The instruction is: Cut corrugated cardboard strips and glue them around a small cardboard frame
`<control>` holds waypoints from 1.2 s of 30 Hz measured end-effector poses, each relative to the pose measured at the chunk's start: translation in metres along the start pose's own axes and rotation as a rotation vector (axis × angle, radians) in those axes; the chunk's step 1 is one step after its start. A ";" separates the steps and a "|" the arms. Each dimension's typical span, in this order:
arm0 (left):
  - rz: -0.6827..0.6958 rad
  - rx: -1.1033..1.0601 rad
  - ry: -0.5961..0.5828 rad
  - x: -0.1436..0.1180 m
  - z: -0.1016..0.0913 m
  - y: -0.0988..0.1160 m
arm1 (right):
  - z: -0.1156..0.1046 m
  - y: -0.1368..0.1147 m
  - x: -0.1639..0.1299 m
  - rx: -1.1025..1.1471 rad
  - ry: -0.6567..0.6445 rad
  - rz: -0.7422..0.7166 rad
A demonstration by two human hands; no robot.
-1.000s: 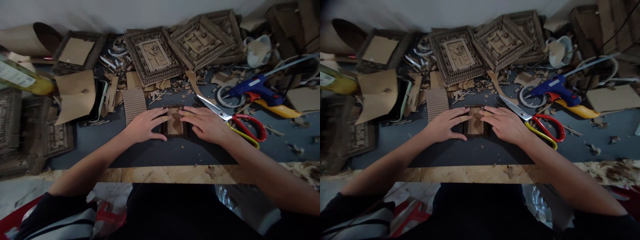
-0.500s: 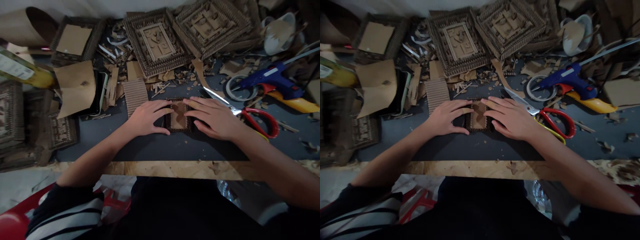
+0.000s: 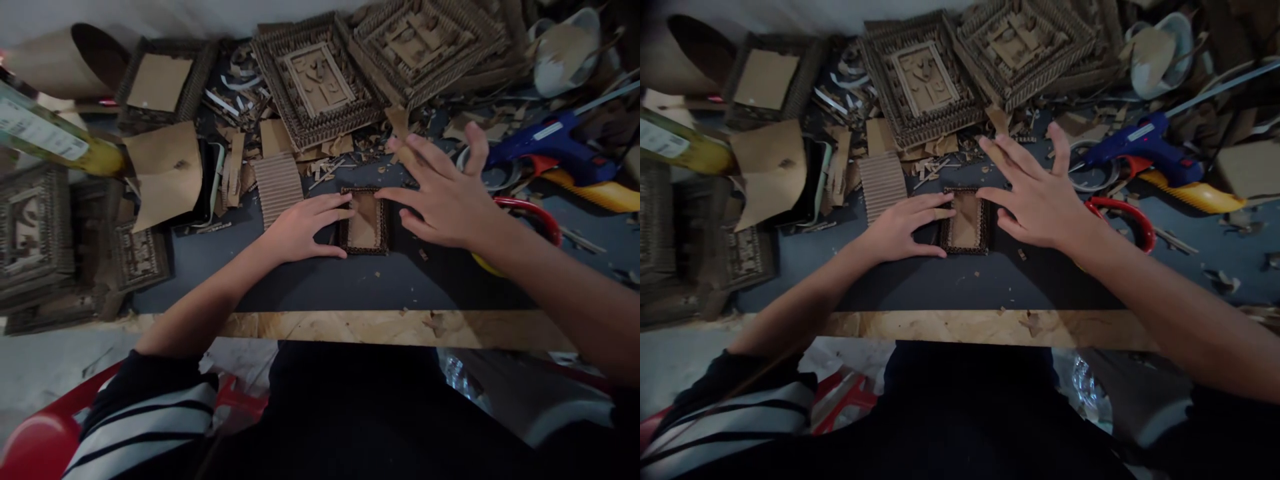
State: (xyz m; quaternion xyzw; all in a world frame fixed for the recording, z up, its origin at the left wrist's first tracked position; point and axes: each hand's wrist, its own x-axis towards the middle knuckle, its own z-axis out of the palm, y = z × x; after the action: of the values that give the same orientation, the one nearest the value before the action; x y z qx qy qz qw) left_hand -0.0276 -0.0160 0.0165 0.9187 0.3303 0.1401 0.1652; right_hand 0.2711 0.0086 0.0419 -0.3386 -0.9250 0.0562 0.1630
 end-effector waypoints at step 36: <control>0.019 0.108 0.025 0.000 0.003 0.001 | 0.012 -0.011 -0.029 0.044 0.064 -0.198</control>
State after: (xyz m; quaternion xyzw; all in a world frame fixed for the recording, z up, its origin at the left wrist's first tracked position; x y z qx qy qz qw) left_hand -0.0262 -0.0176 0.0137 0.9276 0.3306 0.1352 0.1098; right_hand 0.2817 -0.0186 0.0252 -0.2437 -0.9467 0.0494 0.2046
